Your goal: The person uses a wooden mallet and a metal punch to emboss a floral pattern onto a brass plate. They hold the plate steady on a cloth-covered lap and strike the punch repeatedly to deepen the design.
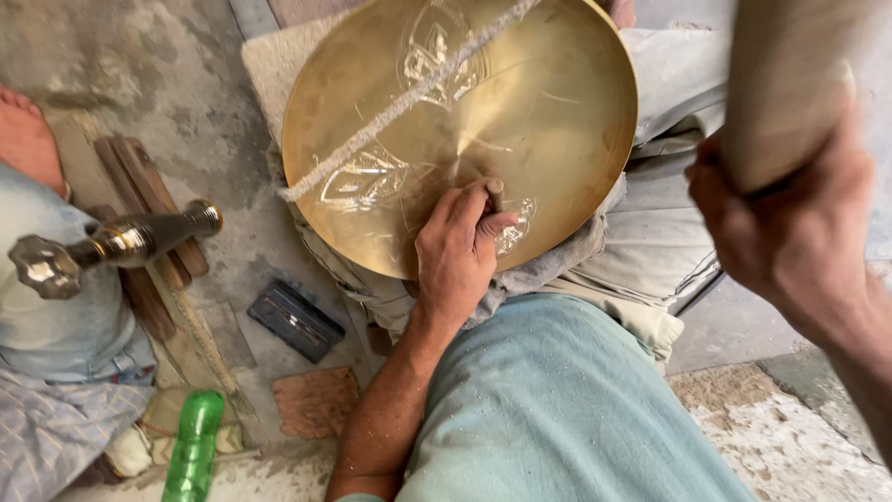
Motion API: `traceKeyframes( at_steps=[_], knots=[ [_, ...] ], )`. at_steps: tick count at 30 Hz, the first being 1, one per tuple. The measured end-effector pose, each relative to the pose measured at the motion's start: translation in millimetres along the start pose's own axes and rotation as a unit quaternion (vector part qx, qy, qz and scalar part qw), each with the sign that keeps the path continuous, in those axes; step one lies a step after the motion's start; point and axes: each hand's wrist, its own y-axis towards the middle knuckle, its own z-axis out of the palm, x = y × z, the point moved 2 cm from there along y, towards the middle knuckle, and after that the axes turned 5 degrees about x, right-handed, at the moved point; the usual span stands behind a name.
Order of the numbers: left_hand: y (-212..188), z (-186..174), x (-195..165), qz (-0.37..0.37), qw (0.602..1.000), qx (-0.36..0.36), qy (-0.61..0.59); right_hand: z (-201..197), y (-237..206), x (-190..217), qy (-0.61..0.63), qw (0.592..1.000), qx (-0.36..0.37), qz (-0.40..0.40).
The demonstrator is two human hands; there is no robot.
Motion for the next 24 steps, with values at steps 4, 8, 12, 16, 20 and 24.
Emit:
traceKeyframes(
  at_steps=[4,8,12,16,20,24],
  knots=[
    [-1,-1,1,0.012,1.0,0.008,0.012,-5,-9,-13,-0.489,0.853,0.054,-0.175],
    [-1,-1,3,0.005,1.0,0.004,0.001,-9,-8,-30,-0.156,0.987,0.042,0.002],
    [1,-2,4,0.009,1.0,0.022,0.018,-1,-6,-20,-0.56,0.808,0.105,-0.149],
    [1,-5,2,-0.006,1.0,0.025,-0.012,-5,-9,-9,-0.24,0.962,-0.017,-0.13],
    [3,-6,2,0.018,0.999,0.041,0.021,-2,-9,-5,-0.457,0.882,0.054,-0.103],
    [2,-6,4,-0.005,0.998,0.055,0.009,-3,-7,-4,-0.205,0.978,-0.026,-0.03]
  ],
)
